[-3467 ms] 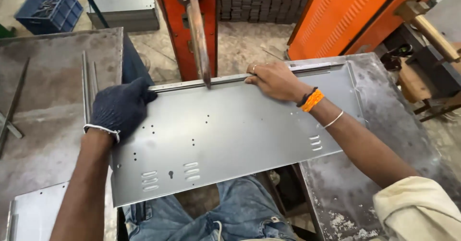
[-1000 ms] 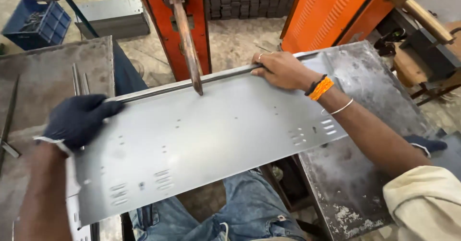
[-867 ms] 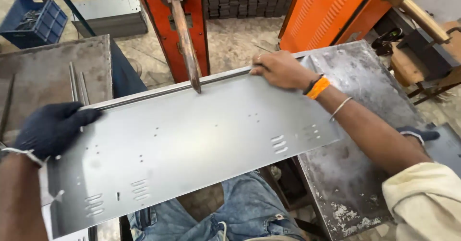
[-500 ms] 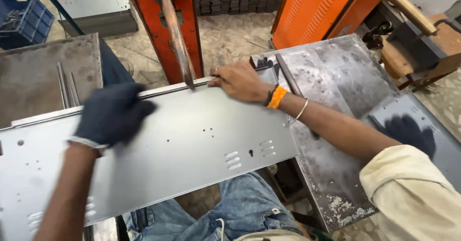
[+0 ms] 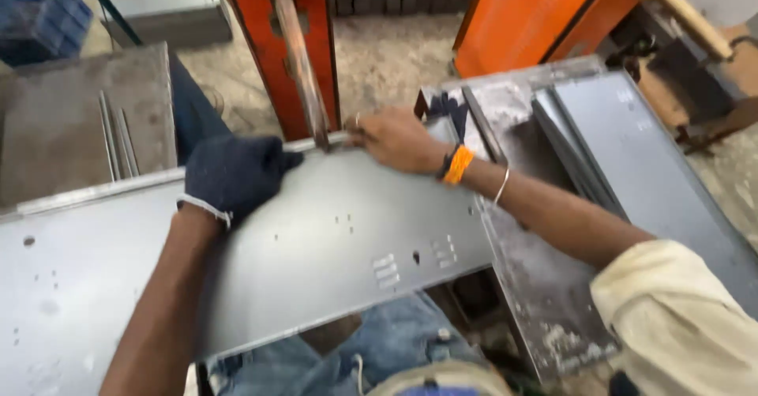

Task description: The worker is using a stationary spot-welding machine to attach metal rods or strips onto pre-formed metal panels.

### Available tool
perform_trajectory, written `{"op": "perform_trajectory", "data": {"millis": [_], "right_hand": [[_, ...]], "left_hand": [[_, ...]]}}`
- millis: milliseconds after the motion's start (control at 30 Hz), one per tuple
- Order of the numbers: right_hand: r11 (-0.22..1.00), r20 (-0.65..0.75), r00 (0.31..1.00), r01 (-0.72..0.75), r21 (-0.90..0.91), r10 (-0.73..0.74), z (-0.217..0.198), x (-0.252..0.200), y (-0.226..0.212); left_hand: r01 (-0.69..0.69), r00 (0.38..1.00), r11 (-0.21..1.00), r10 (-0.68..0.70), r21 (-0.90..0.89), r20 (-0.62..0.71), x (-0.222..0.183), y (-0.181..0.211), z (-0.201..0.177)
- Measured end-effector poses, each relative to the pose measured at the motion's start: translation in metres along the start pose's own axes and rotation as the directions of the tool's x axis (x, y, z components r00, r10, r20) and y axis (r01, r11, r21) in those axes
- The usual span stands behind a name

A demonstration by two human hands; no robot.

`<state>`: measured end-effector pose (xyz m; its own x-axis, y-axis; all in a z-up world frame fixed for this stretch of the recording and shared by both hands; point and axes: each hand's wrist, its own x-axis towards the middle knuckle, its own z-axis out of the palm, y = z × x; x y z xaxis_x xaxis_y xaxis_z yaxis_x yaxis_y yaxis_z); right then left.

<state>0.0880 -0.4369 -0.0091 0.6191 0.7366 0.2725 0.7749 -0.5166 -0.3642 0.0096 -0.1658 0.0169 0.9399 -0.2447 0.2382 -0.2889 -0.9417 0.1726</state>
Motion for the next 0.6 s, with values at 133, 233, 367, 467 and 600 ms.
{"op": "perform_trajectory", "data": {"millis": [133,233,367,467,600], "right_hand": [[0.995,0.043,0.997,-0.066,-0.071,0.069,-0.021,0.023,0.004],[0.996,0.081,0.994,-0.073,-0.043,0.076,-0.007,0.008,0.0],[0.999,0.075,0.996,-0.039,-0.028,0.041,-0.02,0.013,0.006],[0.999,0.017,1.0,0.007,-0.051,-0.006,-0.015,0.002,0.02],[0.999,-0.01,1.0,0.02,-0.05,-0.02,-0.008,0.007,0.005]], "left_hand": [[0.062,0.997,0.997,-0.064,0.046,0.045,0.017,-0.008,-0.009],[0.044,0.997,0.998,-0.048,0.055,0.066,0.006,-0.001,-0.01],[0.142,0.974,0.983,-0.159,0.115,0.16,-0.007,-0.018,-0.032],[0.228,0.944,0.958,-0.261,0.173,0.201,-0.028,-0.038,-0.046],[0.298,0.911,0.92,-0.354,0.256,0.212,-0.053,-0.06,-0.048]]}}
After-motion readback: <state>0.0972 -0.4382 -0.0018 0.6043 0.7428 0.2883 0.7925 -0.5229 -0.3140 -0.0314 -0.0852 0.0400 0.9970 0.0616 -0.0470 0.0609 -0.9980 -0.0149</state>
